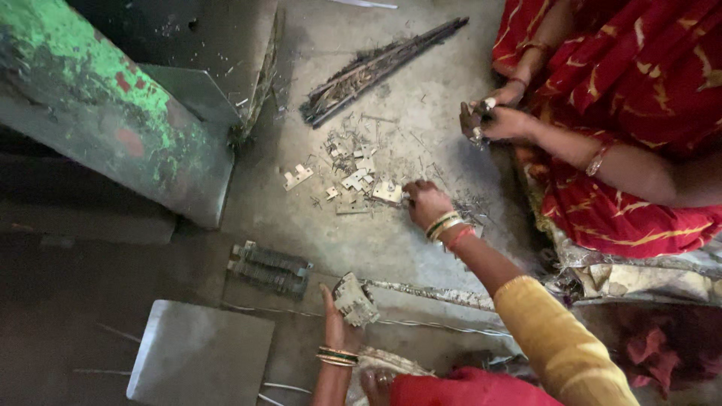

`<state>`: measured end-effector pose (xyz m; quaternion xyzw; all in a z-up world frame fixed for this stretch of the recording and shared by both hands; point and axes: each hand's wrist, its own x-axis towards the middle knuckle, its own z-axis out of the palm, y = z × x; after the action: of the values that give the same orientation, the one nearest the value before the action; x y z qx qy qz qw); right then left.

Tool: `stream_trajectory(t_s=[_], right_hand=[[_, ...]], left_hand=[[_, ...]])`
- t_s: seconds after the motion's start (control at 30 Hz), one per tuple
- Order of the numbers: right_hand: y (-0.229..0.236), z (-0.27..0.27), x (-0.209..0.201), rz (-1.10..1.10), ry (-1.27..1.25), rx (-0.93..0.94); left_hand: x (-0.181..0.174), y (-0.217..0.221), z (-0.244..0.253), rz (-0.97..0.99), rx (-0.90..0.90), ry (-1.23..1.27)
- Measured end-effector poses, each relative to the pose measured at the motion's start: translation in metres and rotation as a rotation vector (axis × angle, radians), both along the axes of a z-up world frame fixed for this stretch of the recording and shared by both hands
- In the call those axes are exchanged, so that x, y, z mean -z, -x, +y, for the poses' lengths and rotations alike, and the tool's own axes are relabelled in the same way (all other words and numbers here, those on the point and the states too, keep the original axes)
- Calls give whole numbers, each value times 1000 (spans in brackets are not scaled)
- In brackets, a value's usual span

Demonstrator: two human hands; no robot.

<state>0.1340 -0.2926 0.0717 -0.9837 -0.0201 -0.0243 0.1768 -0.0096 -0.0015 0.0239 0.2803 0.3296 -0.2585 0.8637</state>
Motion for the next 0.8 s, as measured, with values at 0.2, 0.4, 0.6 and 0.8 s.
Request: stream_trajectory(t_s=[0.2,0.4,0.6,0.8], right_hand=[[-24,9,5,63,75,-13],[-25,18,1,177,45,125],[3,-8,1,113,-540,332],[30,-39,-6,371,-1481,416]], left_hand=[[8,11,-1,18,-18,28],[-7,7,-5,-36,-18,-39],[-31,6,-11,-110,1,-113],[-24,5,-17,-223,49,-210]])
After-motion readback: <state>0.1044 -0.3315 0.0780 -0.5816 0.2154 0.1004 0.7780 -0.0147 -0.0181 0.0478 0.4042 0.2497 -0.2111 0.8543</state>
